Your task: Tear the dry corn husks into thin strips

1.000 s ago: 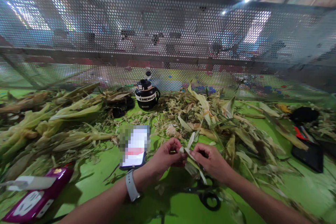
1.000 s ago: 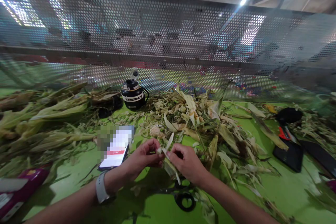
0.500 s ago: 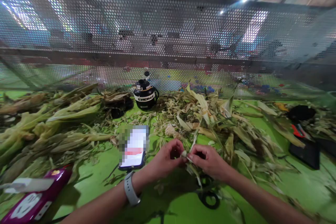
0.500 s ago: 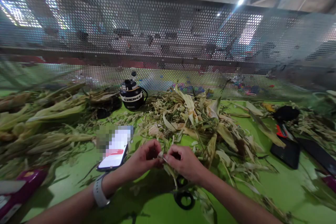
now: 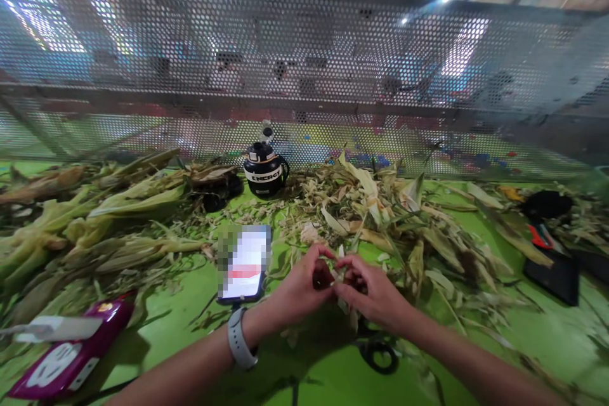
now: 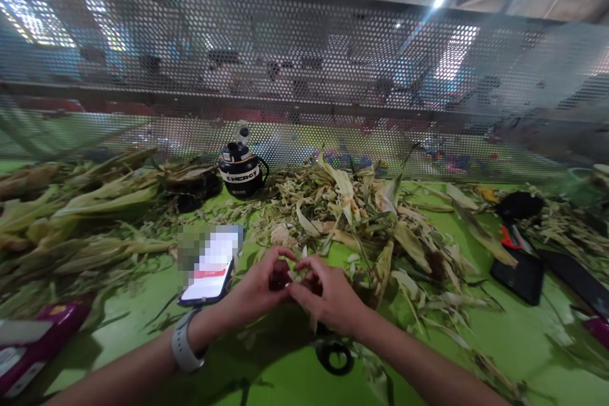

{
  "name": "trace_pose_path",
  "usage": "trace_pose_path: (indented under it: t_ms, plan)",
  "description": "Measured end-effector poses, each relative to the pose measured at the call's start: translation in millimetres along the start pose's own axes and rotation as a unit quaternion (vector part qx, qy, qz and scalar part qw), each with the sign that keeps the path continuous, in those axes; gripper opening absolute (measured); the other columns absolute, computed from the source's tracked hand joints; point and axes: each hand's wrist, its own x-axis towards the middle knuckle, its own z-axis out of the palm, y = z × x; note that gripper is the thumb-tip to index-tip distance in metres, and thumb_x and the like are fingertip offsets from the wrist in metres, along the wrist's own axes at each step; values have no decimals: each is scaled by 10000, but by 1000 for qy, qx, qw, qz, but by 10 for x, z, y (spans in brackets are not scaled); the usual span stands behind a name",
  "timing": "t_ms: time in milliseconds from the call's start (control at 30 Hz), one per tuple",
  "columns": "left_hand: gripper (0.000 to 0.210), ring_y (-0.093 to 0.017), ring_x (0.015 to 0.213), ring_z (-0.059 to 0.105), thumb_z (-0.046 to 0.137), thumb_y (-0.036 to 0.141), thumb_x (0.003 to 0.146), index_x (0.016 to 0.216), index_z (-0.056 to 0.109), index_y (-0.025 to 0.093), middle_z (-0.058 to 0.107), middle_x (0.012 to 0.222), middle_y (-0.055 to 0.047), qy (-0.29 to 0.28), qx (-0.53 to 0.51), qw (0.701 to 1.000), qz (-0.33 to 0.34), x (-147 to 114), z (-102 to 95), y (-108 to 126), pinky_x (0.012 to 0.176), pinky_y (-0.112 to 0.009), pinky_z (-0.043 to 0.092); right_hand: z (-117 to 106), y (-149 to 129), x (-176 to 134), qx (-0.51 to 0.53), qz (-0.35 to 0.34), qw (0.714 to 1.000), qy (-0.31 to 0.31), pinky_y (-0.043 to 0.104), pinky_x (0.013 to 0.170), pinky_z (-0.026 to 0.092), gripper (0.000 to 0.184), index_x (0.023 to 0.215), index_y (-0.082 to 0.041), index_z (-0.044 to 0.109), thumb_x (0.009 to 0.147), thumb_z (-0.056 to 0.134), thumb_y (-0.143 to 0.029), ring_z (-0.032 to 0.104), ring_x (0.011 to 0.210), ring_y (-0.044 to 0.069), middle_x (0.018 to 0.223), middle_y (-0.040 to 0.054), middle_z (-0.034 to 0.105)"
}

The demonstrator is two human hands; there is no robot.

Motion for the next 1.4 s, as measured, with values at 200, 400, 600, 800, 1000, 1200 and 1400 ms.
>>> trace_pose_path:
  t_ms: [200,400,600,800,1000,1200,1400]
  plan:
    - [372,-134,600,549,603,137,714,1034,421,195,581,678,33,23,54,998,6,-18,32,34,550,-237,381,34,-58,-46,-206,-92,967,118,315,692,407,176,868,-217,699,851,575,-341,539,793,192,815,51,579]
    - [337,-137,639,573,629,210,739,1014,434,192,618,723,13,-2,1,1000,-18,0,30,80,576,-241,410,-16,-188,-62,-235,-92,954,163,354,748,407,77,788,-212,680,789,603,-215,514,863,218,843,53,550]
    - [362,-136,588,550,606,145,702,1013,426,195,592,645,48,27,26,999,-4,-4,32,92,555,-239,380,-1,-141,-27,-134,-32,987,81,284,647,424,111,883,-180,605,796,592,-248,551,705,167,749,21,610]
    - [414,-156,611,561,575,122,709,1098,455,197,619,682,17,28,108,994,16,-59,59,44,560,-251,370,22,-141,-38,-118,-7,992,45,254,587,393,15,780,-185,578,787,580,-197,529,627,141,668,-13,578]
    - [216,-146,660,550,639,226,732,925,556,177,606,743,-10,-45,27,999,-15,-16,28,58,605,-246,414,-24,-206,-63,-140,-78,976,150,311,695,414,125,746,-208,678,813,610,-290,514,785,184,768,25,500]
    - [218,-121,674,481,555,321,821,991,599,192,537,792,1,-156,-86,983,-48,-49,15,111,656,-242,424,-48,-191,-32,-64,-79,981,163,325,789,415,131,756,-208,688,811,632,-313,519,853,182,836,31,498]
    - [219,-132,738,451,539,336,835,950,617,166,519,818,-5,-261,-54,962,-59,-142,91,264,707,-243,396,-107,-135,71,81,-52,979,179,344,890,374,251,683,-194,660,732,690,-438,525,951,196,948,48,547]
